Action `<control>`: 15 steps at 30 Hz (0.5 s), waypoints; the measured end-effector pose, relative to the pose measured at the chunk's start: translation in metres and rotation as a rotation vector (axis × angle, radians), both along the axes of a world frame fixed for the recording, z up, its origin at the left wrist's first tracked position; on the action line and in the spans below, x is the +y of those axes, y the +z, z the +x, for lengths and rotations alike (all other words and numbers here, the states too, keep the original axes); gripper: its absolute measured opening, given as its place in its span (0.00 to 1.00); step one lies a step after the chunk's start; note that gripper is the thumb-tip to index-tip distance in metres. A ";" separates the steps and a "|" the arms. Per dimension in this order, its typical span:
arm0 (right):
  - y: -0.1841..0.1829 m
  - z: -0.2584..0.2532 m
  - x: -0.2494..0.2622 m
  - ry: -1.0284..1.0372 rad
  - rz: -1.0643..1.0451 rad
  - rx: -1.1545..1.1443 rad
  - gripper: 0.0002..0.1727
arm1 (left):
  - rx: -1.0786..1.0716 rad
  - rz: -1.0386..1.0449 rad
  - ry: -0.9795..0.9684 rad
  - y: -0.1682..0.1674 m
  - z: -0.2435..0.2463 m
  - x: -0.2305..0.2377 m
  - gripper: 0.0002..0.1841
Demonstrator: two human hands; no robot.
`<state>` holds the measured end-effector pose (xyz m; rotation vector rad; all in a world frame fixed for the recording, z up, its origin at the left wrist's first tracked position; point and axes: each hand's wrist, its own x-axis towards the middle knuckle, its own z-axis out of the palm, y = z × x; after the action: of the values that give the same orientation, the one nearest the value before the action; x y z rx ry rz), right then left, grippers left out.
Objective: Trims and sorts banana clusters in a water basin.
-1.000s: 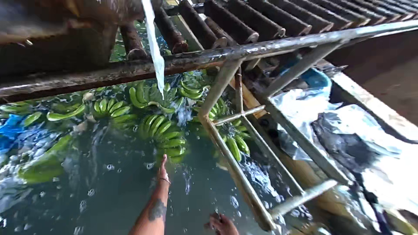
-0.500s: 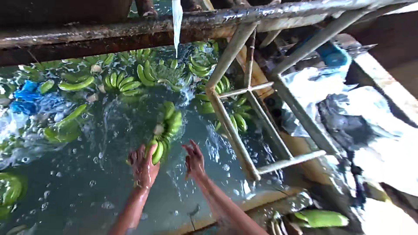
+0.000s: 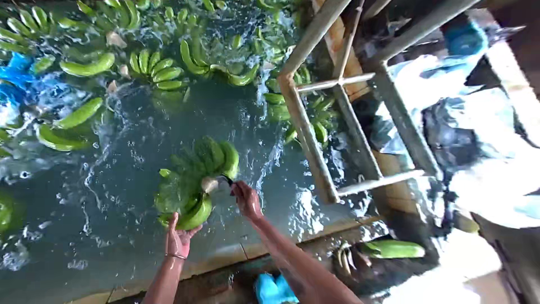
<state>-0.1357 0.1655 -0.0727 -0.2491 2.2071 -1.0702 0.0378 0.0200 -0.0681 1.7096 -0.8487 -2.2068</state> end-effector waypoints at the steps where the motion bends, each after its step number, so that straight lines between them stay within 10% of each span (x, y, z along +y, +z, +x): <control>1: 0.003 -0.001 -0.009 0.015 0.033 0.029 0.22 | -0.010 0.018 0.018 0.013 -0.005 0.004 0.25; 7: 0.027 -0.005 -0.047 0.024 0.251 0.277 0.20 | -0.131 0.152 0.106 0.069 -0.044 0.018 0.26; 15: 0.056 -0.003 -0.032 0.231 0.163 -0.226 0.22 | -0.103 0.095 0.093 0.074 -0.041 0.025 0.25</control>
<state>-0.1387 0.1331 -0.0163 -0.2880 1.9933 -0.7504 -0.0032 0.0446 0.0057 1.8813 -0.6822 -2.1459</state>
